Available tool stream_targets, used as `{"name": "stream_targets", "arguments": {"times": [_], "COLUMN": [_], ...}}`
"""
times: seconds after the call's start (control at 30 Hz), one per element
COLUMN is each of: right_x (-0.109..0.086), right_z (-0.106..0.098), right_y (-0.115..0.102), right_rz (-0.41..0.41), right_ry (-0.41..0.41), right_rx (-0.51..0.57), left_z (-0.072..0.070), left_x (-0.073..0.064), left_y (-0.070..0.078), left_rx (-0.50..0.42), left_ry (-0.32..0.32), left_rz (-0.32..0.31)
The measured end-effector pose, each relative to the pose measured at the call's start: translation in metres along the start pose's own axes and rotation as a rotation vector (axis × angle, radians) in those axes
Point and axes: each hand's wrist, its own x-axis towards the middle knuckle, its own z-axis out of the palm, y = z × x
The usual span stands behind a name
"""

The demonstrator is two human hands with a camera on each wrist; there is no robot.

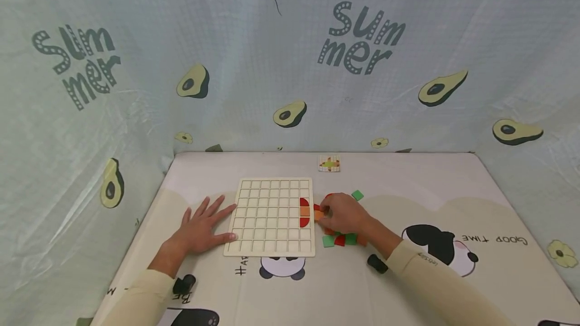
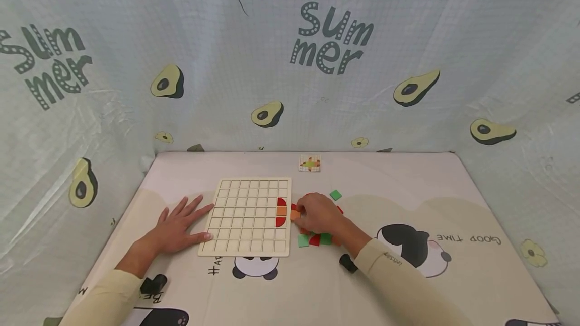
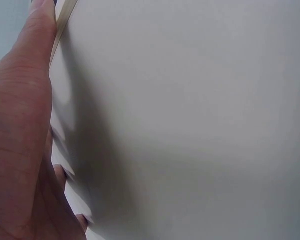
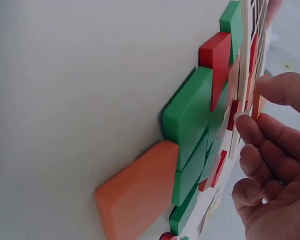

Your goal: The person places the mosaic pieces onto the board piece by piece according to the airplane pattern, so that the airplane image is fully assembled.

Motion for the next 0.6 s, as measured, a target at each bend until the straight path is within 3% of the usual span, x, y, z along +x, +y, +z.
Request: {"name": "stream_targets", "arguments": {"times": [0.6], "right_x": [0.0057], "right_z": [-0.0019], "right_y": [-0.0013], "right_rz": [-0.098], "right_ry": [-0.013], "right_rx": [0.091], "left_z": [0.0024], "left_x": [0.0002], "left_y": [-0.0014], "left_rx": [-0.004], "left_ry": [0.004], "left_rz": [0.0]}}
